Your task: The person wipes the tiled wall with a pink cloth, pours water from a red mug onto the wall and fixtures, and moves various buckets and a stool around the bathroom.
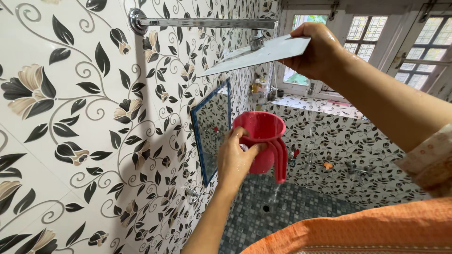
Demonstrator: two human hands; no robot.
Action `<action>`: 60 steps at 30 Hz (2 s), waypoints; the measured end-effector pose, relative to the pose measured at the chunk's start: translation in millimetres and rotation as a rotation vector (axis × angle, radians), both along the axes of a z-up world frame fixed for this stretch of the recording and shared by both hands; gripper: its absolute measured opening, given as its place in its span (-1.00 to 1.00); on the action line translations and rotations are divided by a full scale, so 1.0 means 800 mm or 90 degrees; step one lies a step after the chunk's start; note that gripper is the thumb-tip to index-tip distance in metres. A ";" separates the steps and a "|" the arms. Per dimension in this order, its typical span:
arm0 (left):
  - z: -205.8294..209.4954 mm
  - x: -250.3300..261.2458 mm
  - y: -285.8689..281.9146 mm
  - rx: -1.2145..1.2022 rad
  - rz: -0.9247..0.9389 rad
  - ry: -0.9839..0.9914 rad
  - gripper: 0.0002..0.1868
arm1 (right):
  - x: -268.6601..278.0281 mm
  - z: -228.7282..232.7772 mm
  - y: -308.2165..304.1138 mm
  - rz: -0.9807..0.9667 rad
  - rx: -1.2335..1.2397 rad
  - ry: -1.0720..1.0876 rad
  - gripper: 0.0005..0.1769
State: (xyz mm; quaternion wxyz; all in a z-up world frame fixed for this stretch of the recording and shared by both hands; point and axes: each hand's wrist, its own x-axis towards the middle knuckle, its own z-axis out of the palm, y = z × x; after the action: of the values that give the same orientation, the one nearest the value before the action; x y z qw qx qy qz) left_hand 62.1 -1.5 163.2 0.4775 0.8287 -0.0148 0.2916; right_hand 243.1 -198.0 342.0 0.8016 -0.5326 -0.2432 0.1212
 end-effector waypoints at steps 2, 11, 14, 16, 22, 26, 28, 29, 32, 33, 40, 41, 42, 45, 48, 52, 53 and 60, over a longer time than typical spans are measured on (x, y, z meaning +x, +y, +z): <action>0.004 -0.002 -0.003 0.002 -0.004 0.041 -0.53 | 0.005 -0.001 -0.001 0.021 0.000 -0.010 -0.59; 0.000 -0.004 -0.011 -0.010 -0.002 0.029 -0.50 | 0.002 -0.006 0.007 -0.051 0.039 0.063 -0.49; 0.001 -0.006 -0.012 -0.003 0.000 0.025 -0.52 | 0.007 -0.007 0.006 -0.010 0.073 0.070 -0.49; 0.001 -0.006 -0.012 -0.013 -0.003 0.031 -0.53 | 0.007 -0.008 0.007 0.011 0.064 0.039 -0.44; -0.013 -0.004 -0.007 -0.010 0.002 0.003 -0.61 | -0.042 -0.073 0.015 0.202 0.140 -0.006 0.01; -0.031 -0.017 0.000 -0.059 0.017 0.043 -0.64 | -0.098 -0.187 0.008 -0.211 -0.188 -0.180 -0.03; -0.038 -0.024 0.003 -0.098 0.010 0.089 -0.64 | -0.129 -0.245 -0.004 -0.297 -0.302 -0.238 -0.01; -0.043 -0.027 0.004 -0.137 0.005 0.131 -0.64 | -0.139 -0.268 -0.006 -0.299 -0.334 -0.181 -0.02; -0.068 -0.029 0.004 -0.135 0.016 0.152 -0.65 | -0.162 -0.320 -0.011 -0.042 -0.408 -0.017 0.02; -0.079 -0.027 0.003 -0.134 0.014 0.152 -0.65 | -0.174 -0.335 -0.013 0.050 -0.417 0.057 0.01; -0.114 -0.032 -0.001 -0.096 0.005 0.031 -0.62 | -0.204 -0.352 0.009 0.071 -0.318 0.100 -0.24; -0.111 -0.038 -0.001 -0.164 -0.014 0.155 -0.60 | -0.209 -0.353 0.010 0.064 -0.308 0.069 -0.24; -0.108 -0.044 0.000 -0.164 -0.013 0.156 -0.60 | -0.212 -0.354 0.010 0.058 -0.299 0.039 -0.24; -0.116 -0.051 0.006 -0.187 -0.020 0.249 -0.23 | -0.209 -0.362 0.001 0.034 -0.265 0.040 -0.37; -0.155 -0.047 0.013 -0.328 -0.058 0.177 -0.02 | -0.209 -0.373 -0.019 -0.010 -0.309 0.035 -0.35; -0.205 -0.038 0.018 -0.558 -0.078 0.189 -0.28 | -0.218 -0.379 -0.028 -0.073 -0.368 0.111 -0.44; -0.213 -0.038 0.017 -0.638 -0.077 0.228 -0.31 | -0.221 -0.384 -0.027 -0.069 -0.351 0.104 -0.42; -0.212 -0.025 -0.009 -0.618 -0.168 0.183 -0.40 | -0.226 -0.413 -0.009 -0.108 -0.311 0.095 -0.39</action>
State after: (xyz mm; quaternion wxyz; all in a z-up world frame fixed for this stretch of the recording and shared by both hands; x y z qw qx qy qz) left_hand 42.2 -8.6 -6.7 0.8363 0.5351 0.0838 0.0853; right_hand 62.5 -205.0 11.2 0.6725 -0.7181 -0.1013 0.1477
